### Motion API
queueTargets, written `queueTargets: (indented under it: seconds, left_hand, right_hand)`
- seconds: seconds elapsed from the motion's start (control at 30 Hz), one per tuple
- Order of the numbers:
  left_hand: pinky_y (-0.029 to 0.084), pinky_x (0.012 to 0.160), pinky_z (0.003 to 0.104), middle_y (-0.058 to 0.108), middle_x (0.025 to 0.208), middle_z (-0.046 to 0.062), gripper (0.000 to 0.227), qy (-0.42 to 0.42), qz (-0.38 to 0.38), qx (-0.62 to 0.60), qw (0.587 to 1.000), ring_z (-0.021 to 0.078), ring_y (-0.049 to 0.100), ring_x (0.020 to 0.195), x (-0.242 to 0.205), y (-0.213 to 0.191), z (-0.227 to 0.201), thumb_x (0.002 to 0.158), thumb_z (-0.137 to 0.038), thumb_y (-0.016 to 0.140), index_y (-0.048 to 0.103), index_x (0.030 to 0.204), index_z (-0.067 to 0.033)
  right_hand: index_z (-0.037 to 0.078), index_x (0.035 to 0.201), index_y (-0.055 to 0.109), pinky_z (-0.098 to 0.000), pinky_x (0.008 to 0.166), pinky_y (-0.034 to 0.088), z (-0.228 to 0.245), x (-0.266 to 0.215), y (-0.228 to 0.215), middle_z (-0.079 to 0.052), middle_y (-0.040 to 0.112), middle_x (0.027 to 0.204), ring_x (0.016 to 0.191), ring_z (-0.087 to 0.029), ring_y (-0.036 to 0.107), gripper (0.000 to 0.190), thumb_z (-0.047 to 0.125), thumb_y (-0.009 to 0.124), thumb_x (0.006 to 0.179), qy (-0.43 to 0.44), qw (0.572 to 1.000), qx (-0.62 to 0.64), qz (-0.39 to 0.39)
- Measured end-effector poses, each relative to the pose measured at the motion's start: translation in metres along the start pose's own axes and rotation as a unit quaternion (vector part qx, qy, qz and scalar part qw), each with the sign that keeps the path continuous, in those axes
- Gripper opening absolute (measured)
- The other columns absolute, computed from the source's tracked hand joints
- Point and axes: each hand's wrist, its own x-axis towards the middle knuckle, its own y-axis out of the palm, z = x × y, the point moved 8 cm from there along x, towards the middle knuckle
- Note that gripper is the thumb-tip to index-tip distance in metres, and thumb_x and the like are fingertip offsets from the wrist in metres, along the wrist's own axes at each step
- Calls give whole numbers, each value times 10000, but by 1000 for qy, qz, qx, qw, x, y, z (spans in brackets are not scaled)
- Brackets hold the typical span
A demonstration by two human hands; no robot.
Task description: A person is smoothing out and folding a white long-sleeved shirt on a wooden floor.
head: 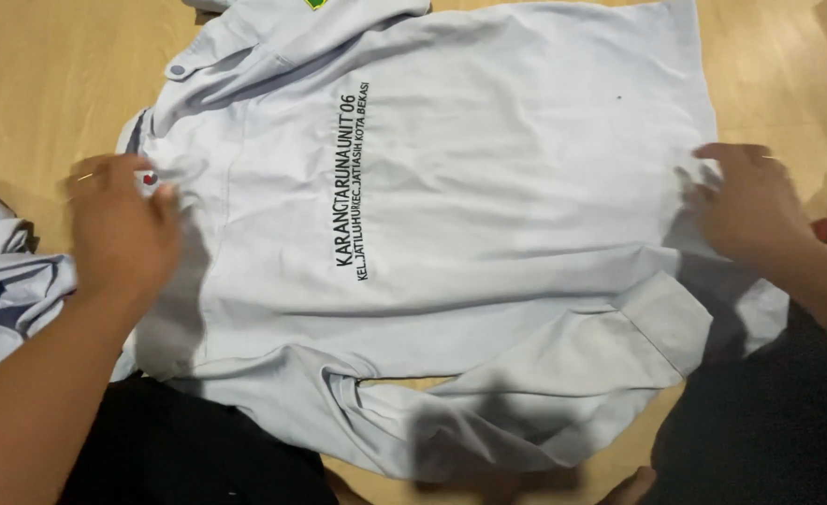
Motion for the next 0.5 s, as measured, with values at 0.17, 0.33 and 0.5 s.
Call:
queueTargets:
  seconds: [0.17,0.33,0.5]
  left_hand:
    - [459,845,557,608,1165,270,252,98,30,-86,991,472,587,1031,31,24,-25,1027,1,554,605,1274,12]
    - [46,1258,670,-319,1693,-28,1431,-186,499,113,839,444,-107,1577,23,37,-38,540,-810,648,-229,1614,-455]
    - [431,856,595,485,1324,143,837,-34,259,231,937,450,521,1201,102,60,-3,947,-999,371,568,1376,-308]
  right_hand:
    - [129,1500,475,-597,1099,339,66,-2,16,-139,377,1631,1475,-353,346,497,311,452,1037,-31,991,73,107]
    - [287,1659,35,-636,1232,107,80,-7,29,-56,-127,1728,1584,-349,-10,834,535,401,951,12,973,84,216]
    - [324,1637,171,-654,1195,181,82,13,24,8,-43,1743,1576,-338,-17,825,563,450,897,43,976,51,206]
